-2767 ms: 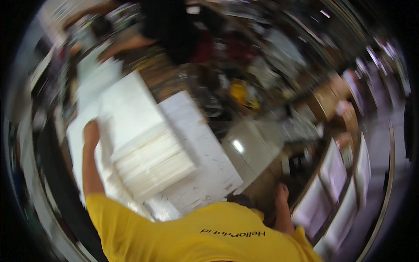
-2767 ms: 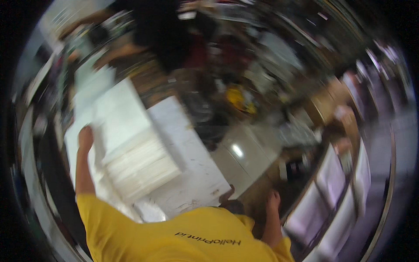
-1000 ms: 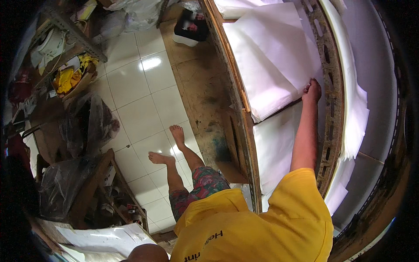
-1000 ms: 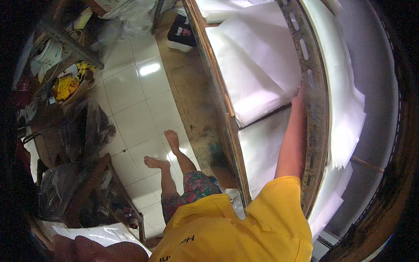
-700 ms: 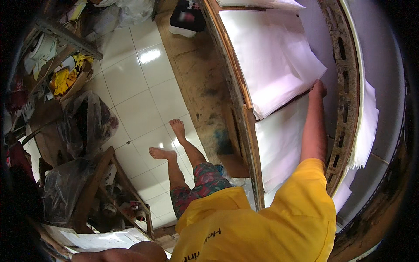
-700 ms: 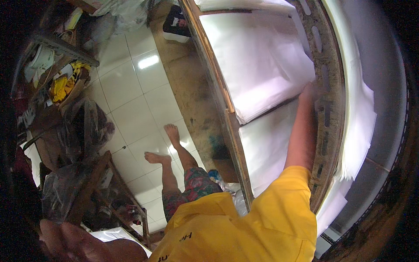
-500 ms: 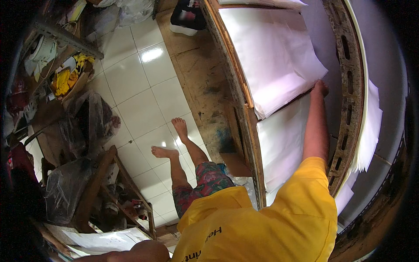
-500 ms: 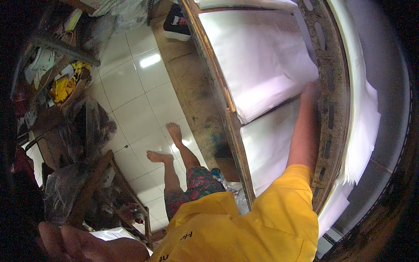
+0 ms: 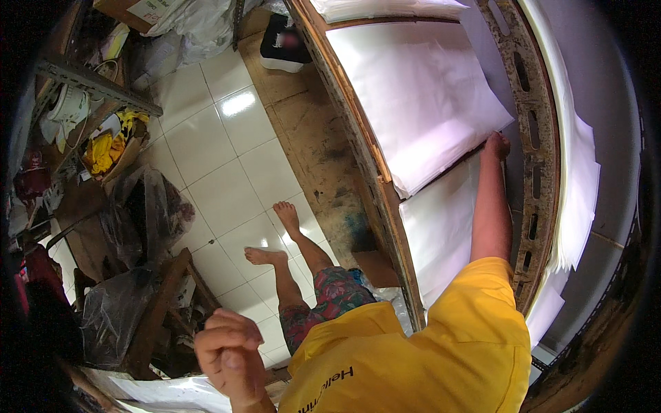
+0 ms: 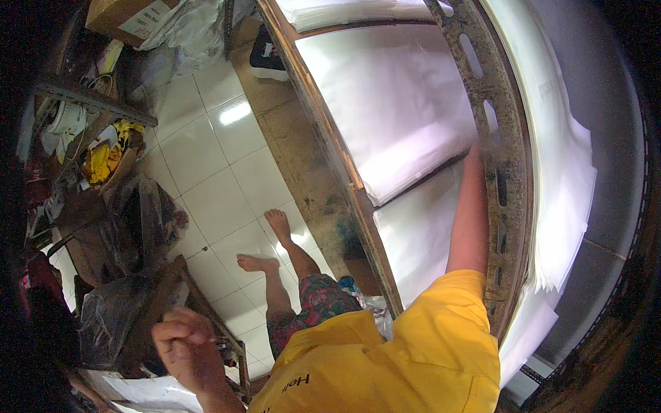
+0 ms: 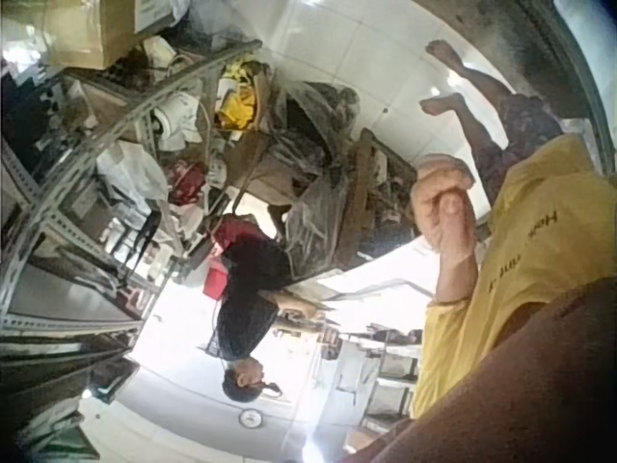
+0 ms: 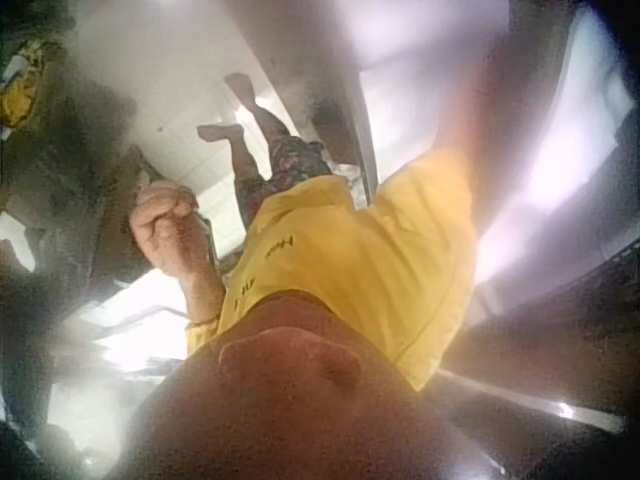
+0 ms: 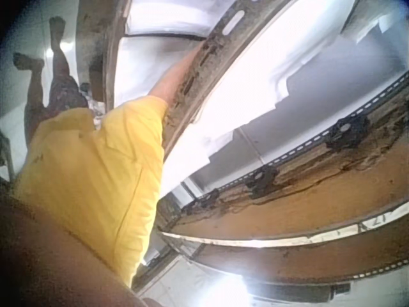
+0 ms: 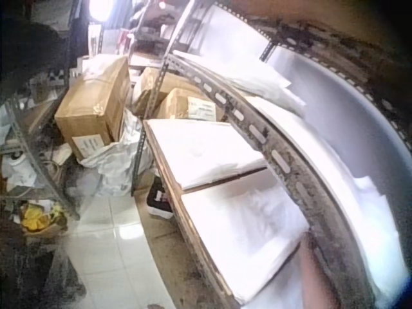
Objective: The person repeatedly picks up white sheets from a table and places them onto a metal rack. The person handles the sheets one at a time, moving between the table and the rack throughout the clip.
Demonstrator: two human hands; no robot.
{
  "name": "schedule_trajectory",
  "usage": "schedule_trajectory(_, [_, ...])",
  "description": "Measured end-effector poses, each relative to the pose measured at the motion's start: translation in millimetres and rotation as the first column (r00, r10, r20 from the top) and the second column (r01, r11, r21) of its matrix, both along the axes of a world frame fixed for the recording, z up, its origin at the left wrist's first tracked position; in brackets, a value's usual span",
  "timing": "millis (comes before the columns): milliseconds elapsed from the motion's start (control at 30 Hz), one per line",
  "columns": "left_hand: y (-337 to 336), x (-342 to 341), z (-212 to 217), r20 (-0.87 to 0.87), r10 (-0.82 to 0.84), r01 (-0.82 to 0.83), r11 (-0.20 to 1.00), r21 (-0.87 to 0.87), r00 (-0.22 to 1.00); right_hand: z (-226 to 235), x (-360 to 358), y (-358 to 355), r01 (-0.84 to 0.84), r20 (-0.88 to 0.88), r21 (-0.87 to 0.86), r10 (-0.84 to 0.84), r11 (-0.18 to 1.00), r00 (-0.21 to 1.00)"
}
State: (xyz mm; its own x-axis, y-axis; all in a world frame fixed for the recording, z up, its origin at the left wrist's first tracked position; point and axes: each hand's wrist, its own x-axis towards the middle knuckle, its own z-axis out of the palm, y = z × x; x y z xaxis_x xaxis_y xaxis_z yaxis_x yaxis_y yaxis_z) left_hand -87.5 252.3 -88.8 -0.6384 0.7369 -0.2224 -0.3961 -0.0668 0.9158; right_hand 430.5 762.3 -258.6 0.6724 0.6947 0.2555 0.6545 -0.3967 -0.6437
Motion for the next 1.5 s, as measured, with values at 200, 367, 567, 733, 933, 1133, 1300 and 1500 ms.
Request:
schedule_trajectory(200, [-41,17,-22,-0.010,-0.058,0.055,0.978,-0.204,0.998,-1,-6,2,-0.083,0.095,-0.016,0.084,0.996,0.992])
schedule_trajectory(367, [-73,18,0,0.101,-0.022,0.049,0.960,-0.275,0.995,-10,-8,-18,-0.313,0.306,0.072,0.278,0.947,0.911])
schedule_trajectory(567, [-128,20,40,-0.231,0.021,-0.081,0.963,-0.256,0.973,-12,-168,-98,-0.618,0.029,0.358,0.654,0.700,0.756])
schedule_trajectory(733, [-198,26,69,-0.448,0.253,-0.370,0.908,-0.195,0.858,31,-390,-267,-0.937,-0.388,0.167,0.894,0.306,0.223])
schedule_trajectory(933, [-321,28,101,-0.665,0.543,-0.799,0.585,-0.138,0.513,16,-516,-435,-0.939,-0.742,0.265,0.575,-0.220,-0.345])
schedule_trajectory(1133, [-445,56,125,-0.789,0.594,-0.987,0.060,-0.149,0.155,-15,-528,-524,-0.848,-0.777,0.015,0.527,-0.530,-0.344])
schedule_trajectory(1300, [-489,83,118,-0.820,0.573,-0.980,-0.153,-0.124,0.014,-81,-483,-488,-0.595,-0.780,-0.437,0.613,-0.675,-0.122])
schedule_trajectory(1500, [-516,88,106,-0.876,0.482,-0.973,-0.195,-0.121,0.013,-53,-464,-457,-0.474,-0.723,-0.561,0.681,-0.678,-0.119])
